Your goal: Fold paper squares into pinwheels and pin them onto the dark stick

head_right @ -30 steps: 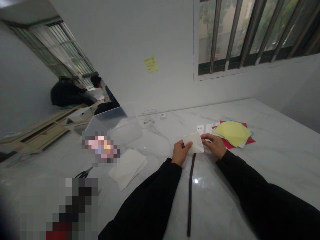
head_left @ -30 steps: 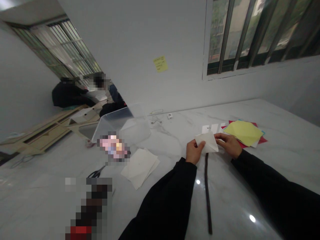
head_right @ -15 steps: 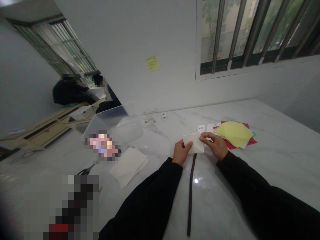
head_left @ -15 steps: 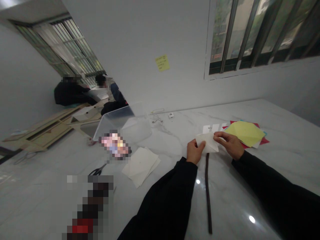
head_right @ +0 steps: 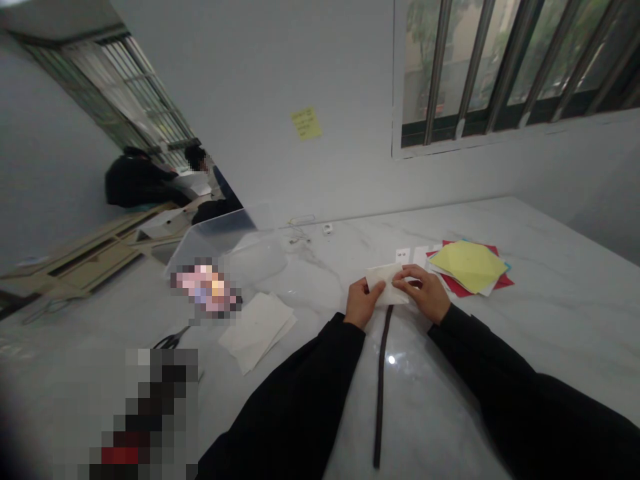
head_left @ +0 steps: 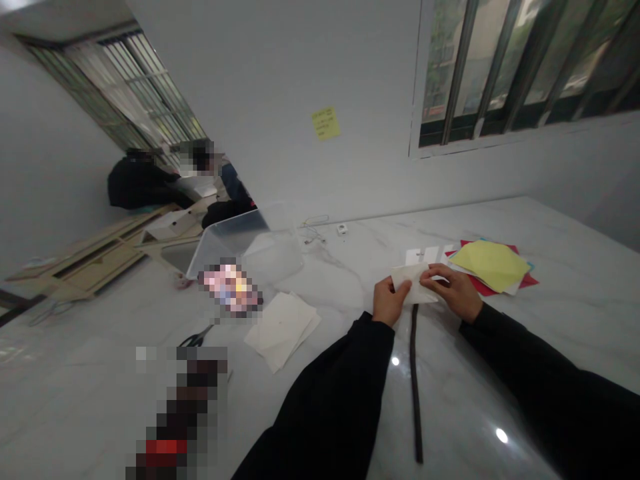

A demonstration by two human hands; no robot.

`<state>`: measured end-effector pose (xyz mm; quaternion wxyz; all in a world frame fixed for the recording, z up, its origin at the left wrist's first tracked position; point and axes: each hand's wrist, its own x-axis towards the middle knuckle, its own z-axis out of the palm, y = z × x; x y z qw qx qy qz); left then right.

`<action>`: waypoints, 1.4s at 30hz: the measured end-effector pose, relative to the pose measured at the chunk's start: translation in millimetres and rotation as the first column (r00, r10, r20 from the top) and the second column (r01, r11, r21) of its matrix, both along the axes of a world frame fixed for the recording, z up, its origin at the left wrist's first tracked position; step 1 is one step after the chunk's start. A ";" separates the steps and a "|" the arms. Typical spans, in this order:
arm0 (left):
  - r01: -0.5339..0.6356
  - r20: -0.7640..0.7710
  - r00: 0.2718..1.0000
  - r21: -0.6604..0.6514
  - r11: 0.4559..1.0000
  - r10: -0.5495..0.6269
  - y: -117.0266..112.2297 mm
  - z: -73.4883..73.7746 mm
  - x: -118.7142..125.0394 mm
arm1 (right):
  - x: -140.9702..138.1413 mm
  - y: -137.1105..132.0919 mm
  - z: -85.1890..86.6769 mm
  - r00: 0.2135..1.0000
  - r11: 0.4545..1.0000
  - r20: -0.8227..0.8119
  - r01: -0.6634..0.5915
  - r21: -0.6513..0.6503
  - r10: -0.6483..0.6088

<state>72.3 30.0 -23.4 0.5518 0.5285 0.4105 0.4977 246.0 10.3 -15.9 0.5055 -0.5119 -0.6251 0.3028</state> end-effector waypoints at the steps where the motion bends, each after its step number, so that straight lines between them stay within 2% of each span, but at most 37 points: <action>1: -0.002 -0.008 1.000 0.005 1.000 0.002 0.2 -0.4 -0.3 | 0.3 0.2 -0.2 1.000 1.000 -0.003 0.007 0.002 -0.007; 7: -0.007 -0.016 1.000 0.013 1.000 0.007 -0.3 0.5 -0.2 | 0.3 -0.5 1.8 0.999 1.000 -0.044 0.008 0.001 -0.008; 17: 0.010 -0.022 1.000 0.026 1.000 -0.010 3.0 -2.1 -0.5 | 0.3 1.3 2.1 1.000 1.000 -0.004 -0.008 0.030 0.008; 28: 0.014 0.011 1.000 0.019 1.000 -0.015 3.9 -5.0 1.2 | -3.4 0.0 4.5 0.992 0.998 0.123 -0.022 0.062 0.014; 37: 0.036 0.015 0.999 0.036 0.999 -0.036 -1.1 1.6 1.5 | -6.0 -3.1 6.2 0.985 0.994 0.172 -0.039 0.098 0.021; 42: 0.041 0.032 0.999 0.040 0.998 -0.042 -2.6 2.7 1.6 | -8.6 -5.5 9.5 0.990 0.998 0.138 -0.030 0.055 0.022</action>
